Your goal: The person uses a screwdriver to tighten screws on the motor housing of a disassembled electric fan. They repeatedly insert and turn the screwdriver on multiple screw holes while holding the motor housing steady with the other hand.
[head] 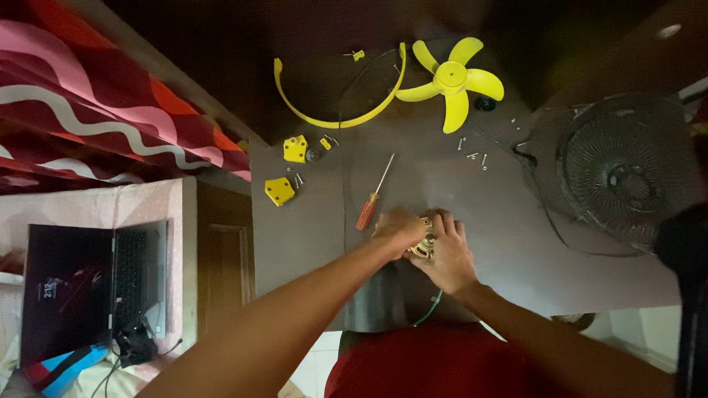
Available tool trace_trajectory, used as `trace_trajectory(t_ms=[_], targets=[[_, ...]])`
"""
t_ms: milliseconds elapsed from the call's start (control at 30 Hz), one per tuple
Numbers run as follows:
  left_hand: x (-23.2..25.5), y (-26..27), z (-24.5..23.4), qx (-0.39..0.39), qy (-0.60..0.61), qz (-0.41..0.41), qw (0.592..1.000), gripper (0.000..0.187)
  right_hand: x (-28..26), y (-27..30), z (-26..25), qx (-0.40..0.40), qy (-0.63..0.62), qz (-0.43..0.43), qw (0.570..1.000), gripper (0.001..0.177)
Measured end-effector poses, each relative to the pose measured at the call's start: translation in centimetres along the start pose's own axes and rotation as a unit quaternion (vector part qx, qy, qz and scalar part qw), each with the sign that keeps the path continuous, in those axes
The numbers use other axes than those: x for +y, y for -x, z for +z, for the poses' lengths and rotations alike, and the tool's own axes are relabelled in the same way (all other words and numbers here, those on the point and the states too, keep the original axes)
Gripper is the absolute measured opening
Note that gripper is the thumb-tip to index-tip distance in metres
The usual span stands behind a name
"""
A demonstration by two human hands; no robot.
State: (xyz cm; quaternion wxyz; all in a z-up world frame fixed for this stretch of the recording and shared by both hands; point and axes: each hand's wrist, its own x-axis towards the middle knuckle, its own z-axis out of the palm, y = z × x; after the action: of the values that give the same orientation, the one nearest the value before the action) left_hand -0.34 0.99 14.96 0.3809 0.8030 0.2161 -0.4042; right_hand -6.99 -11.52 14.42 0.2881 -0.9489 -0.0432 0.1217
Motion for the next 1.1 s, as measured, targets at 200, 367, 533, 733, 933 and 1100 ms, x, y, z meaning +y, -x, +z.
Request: trace_trajectory(t_ms=[200, 367, 533, 733, 933, 1100], targets=[[0.6, 1.8, 0.7, 0.050, -0.182, 0.036, 0.981, 0.027, 0.2, -0.1, 0.1, -0.018, 0.024, -0.005, 1.000, 0.094], [0.8, 4.0, 0.1, 0.030, -0.262, 0.089, 0.960, 0.027, 0.7, -0.3, 0.4, -0.011, 0.048, -0.039, 0.998, 0.091], [0.4, 5.0, 0.1, 0.040, -0.344, 0.134, 0.929, 0.020, 0.9, -0.3, 0.7, -0.019, 0.026, -0.003, 0.999, 0.092], [-1.3, 2.9, 1.0, 0.073, -0.210, 0.093, 0.971, 0.021, 0.9, 0.1, 0.4, -0.026, 0.024, 0.005, 0.999, 0.093], [-2.4, 1.8, 0.8, 0.006, 0.075, 0.024, 0.997, 0.023, 0.6, -0.1, 0.2, -0.029, 0.048, -0.004, 0.998, 0.096], [-1.8, 3.0, 0.9, 0.106, -0.075, 0.110, 0.985, 0.024, 0.2, 0.1, -0.3, -0.043, 0.022, 0.008, 0.999, 0.097]])
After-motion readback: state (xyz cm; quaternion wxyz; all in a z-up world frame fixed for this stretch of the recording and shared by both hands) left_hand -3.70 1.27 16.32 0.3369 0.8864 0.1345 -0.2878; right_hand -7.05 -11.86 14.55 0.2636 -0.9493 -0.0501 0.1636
